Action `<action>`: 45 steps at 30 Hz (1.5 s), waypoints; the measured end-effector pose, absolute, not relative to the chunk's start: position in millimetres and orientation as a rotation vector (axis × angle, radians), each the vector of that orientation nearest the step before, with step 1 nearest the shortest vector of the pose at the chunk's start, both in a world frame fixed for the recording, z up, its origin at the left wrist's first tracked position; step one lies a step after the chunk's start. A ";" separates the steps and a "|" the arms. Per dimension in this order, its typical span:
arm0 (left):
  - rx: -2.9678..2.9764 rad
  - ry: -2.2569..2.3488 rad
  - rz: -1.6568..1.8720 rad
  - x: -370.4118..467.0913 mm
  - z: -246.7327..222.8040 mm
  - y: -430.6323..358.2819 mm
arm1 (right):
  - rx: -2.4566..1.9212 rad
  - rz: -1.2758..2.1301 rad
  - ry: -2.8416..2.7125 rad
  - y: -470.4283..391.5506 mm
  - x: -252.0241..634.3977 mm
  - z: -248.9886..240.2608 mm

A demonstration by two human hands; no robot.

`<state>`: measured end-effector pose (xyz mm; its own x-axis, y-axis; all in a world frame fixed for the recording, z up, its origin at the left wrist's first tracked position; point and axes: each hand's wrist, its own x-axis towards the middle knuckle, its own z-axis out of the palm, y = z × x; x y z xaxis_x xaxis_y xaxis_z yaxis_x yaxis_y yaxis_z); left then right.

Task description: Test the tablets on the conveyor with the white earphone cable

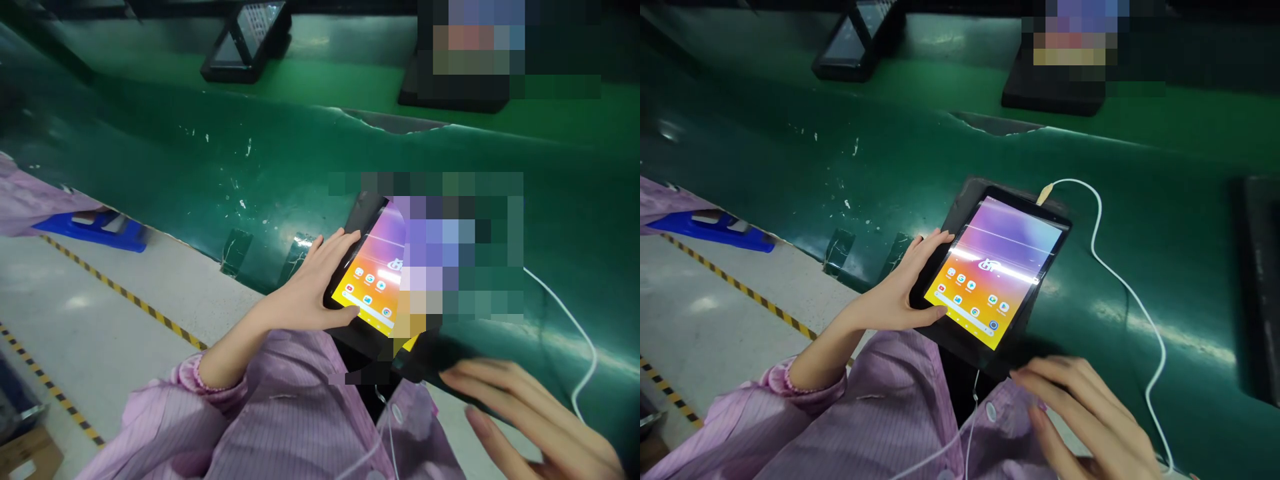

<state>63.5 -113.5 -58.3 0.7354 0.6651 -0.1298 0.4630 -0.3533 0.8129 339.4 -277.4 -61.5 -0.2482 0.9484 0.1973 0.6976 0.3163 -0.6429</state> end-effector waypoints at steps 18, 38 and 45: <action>2.034 0.867 0.334 64.1 -64.5 -115.2 | -1.644 0.050 -2.168 -219.3 313.0 -72.0; 2.059 0.826 0.345 62.7 -64.0 -115.8 | -1.422 0.041 -2.362 -204.2 283.5 -61.0; 2.091 0.835 0.321 62.5 -61.7 -118.8 | -1.361 0.094 -2.402 -184.7 275.0 -61.7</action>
<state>62.5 -118.8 -61.7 0.7452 0.6636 -0.0660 0.4483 -0.4251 0.7863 275.0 -184.7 -61.7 -0.4607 0.8389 0.2900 0.8136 0.5297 -0.2397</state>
